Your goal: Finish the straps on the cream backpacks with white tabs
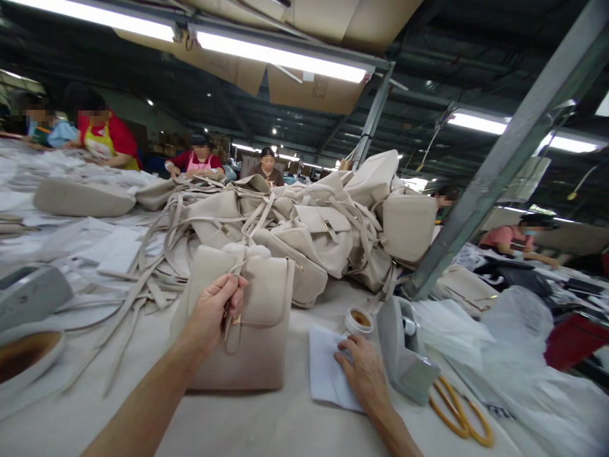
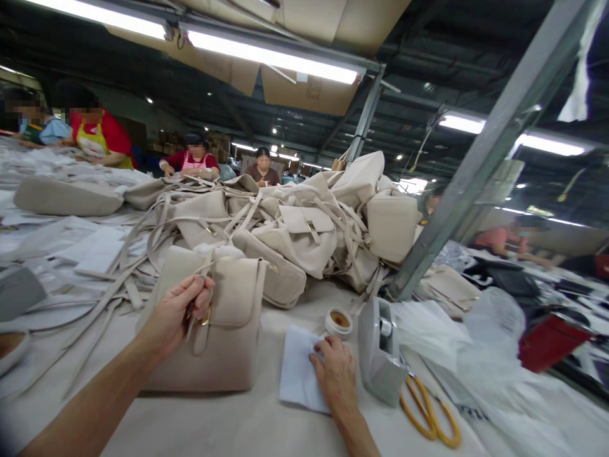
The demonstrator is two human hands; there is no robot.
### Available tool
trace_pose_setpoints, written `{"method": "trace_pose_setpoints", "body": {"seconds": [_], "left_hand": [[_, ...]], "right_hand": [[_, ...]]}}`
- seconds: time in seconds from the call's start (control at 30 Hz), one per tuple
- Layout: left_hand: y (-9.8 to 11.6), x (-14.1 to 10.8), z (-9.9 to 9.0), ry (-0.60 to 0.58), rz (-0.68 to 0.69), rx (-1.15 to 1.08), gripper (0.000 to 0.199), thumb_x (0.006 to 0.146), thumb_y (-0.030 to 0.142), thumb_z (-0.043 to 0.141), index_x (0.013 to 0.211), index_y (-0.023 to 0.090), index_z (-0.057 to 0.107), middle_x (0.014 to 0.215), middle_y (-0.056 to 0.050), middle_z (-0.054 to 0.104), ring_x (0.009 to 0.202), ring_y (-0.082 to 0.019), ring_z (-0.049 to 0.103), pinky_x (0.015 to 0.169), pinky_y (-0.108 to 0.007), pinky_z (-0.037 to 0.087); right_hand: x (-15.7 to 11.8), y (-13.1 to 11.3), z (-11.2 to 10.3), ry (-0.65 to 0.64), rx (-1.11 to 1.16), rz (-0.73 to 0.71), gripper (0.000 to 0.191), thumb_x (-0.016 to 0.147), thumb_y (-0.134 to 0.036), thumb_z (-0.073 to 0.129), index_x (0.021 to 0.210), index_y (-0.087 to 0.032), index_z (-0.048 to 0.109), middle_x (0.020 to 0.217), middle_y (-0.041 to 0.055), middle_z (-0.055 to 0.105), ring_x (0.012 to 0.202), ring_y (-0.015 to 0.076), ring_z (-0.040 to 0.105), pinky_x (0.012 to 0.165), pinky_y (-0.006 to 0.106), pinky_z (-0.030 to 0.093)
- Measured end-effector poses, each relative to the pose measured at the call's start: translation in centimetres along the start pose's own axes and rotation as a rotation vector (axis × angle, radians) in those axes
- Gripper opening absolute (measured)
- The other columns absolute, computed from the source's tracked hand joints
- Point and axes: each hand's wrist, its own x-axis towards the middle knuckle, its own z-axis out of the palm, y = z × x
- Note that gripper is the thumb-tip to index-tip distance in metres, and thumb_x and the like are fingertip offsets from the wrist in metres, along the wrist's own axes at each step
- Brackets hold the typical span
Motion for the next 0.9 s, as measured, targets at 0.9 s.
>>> {"method": "trace_pose_setpoints", "body": {"seconds": [0.9], "left_hand": [[0.1, -0.1, 0.3, 0.008, -0.002, 0.010, 0.031, 0.071, 0.043, 0.074, 0.078, 0.015, 0.062, 0.051, 0.007, 0.045, 0.043, -0.004, 0.036, 0.041, -0.015, 0.027]], "right_hand": [[0.1, 1.2, 1.6, 0.092, -0.077, -0.086, 0.025, 0.092, -0.033, 0.051, 0.106, -0.026, 0.070, 0.129, 0.0101, 0.062, 0.120, 0.0286, 0.055, 0.098, 0.040, 0.043]]}}
